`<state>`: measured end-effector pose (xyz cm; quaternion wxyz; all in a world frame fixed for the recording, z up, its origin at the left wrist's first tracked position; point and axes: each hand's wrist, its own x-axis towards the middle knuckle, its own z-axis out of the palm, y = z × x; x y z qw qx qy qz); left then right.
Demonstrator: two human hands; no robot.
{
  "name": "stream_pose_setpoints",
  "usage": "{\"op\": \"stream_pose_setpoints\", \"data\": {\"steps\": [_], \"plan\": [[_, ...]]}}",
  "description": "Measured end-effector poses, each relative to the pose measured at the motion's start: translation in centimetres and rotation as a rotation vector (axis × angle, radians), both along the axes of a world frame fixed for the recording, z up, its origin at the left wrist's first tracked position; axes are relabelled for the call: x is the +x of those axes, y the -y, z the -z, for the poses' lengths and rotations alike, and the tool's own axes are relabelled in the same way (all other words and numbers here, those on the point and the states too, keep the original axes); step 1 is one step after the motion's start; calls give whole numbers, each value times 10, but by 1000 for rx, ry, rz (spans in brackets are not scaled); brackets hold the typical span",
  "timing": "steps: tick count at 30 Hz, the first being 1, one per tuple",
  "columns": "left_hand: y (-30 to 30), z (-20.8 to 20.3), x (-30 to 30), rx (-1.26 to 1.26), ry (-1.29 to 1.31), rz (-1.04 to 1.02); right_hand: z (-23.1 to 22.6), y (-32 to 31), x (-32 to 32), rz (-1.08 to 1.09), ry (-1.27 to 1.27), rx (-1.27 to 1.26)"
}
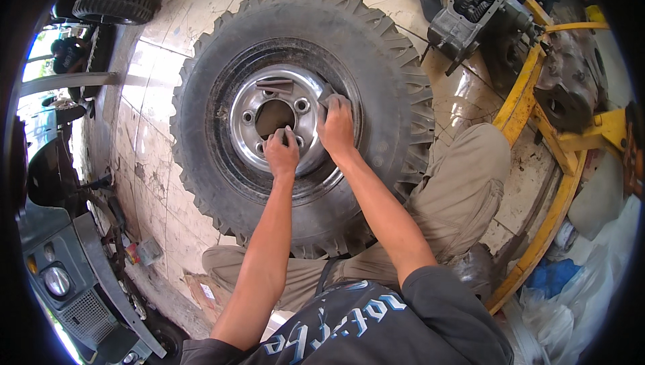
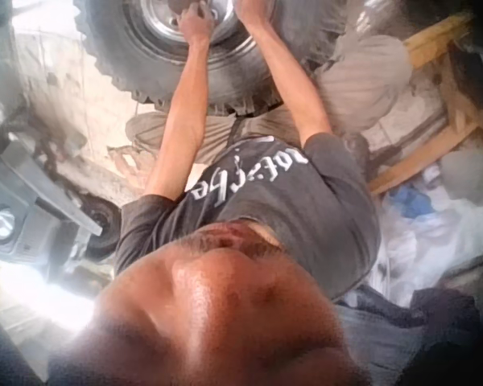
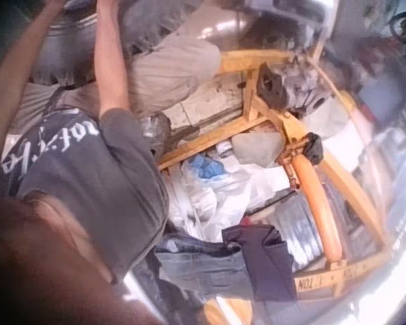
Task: The person sits on the floor and scrubs the rim of a large off-road tire with a small abrasive block. They systematically rub the metal surface of the wheel, moving around the circumference to clean the area.
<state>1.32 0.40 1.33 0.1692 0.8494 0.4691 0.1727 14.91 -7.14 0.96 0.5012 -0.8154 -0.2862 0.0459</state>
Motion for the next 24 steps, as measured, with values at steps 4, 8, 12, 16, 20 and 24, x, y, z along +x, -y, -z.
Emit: {"op": "stream_pose_setpoints", "data": {"steps": [4,8,12,16,20,24], "plan": [[3,1,-1,25,0,-11,-3,-5,1,-10,-58,36],[1,2,2,35,28,-19,-1,-2,4,-25,-133,3],[2,3,4,47,47,-50,-4,-6,12,7,-195,12],[1,5,3,74,93,-66,10,1,22,-80,-157,-85],[2,5,2,84,117,-82,2,5,18,-199,-157,-145],[5,5,3,107,142,-137,7,5,-1,-242,-126,-128]]}}
